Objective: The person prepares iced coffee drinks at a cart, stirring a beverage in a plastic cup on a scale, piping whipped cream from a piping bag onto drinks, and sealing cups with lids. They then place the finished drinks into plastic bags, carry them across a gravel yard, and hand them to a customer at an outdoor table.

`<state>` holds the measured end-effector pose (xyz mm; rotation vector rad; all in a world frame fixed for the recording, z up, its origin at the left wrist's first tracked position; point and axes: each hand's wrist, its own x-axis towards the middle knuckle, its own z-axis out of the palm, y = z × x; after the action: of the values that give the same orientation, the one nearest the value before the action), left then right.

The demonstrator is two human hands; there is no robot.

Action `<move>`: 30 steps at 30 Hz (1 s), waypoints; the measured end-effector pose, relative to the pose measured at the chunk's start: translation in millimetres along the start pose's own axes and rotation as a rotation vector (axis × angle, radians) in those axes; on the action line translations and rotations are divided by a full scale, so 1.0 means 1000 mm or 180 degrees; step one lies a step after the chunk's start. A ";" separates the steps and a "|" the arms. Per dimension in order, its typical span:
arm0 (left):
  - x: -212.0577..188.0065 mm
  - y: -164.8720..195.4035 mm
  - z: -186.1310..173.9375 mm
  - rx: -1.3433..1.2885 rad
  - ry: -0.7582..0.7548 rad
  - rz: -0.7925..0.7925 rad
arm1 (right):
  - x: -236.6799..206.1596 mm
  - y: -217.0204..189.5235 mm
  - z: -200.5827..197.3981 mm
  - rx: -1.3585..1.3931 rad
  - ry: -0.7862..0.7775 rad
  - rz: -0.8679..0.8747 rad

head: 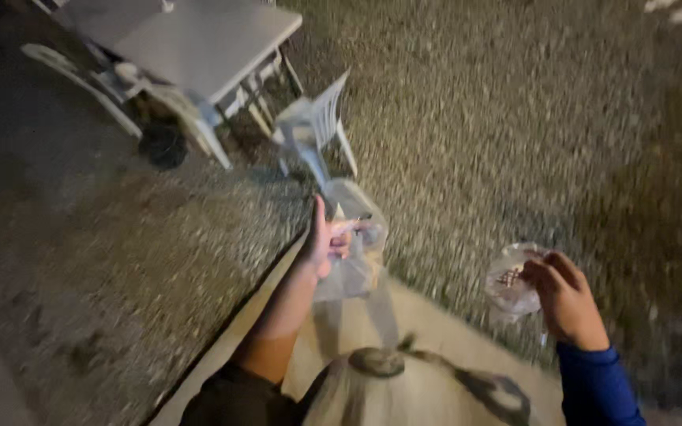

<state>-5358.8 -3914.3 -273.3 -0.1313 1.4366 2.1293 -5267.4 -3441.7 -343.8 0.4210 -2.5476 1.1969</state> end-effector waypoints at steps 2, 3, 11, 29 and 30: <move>0.052 0.045 0.005 -0.0063 0.0079 0.0032 | 0.073 0.018 -0.011 0.1526 0.0247 0.0759; 0.083 0.068 0.005 -0.0096 0.0156 0.0002 | 0.116 0.028 -0.012 0.2440 0.0543 0.1189; 0.304 0.091 -0.040 -0.0542 0.0352 -0.0033 | 0.336 0.127 0.010 0.2747 0.0570 0.0985; 0.964 0.432 -0.186 -0.0298 0.0378 0.0218 | 1.011 0.461 0.105 0.3673 -0.0118 0.1723; 0.999 0.439 -0.198 -0.0270 0.0293 0.0321 | 1.041 0.486 0.115 0.3611 -0.0204 0.1729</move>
<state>-6458.5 -3812.1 -373.8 -0.1950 1.4323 2.2943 -6419.9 -3376.2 -353.0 -0.0537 -1.7905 2.7994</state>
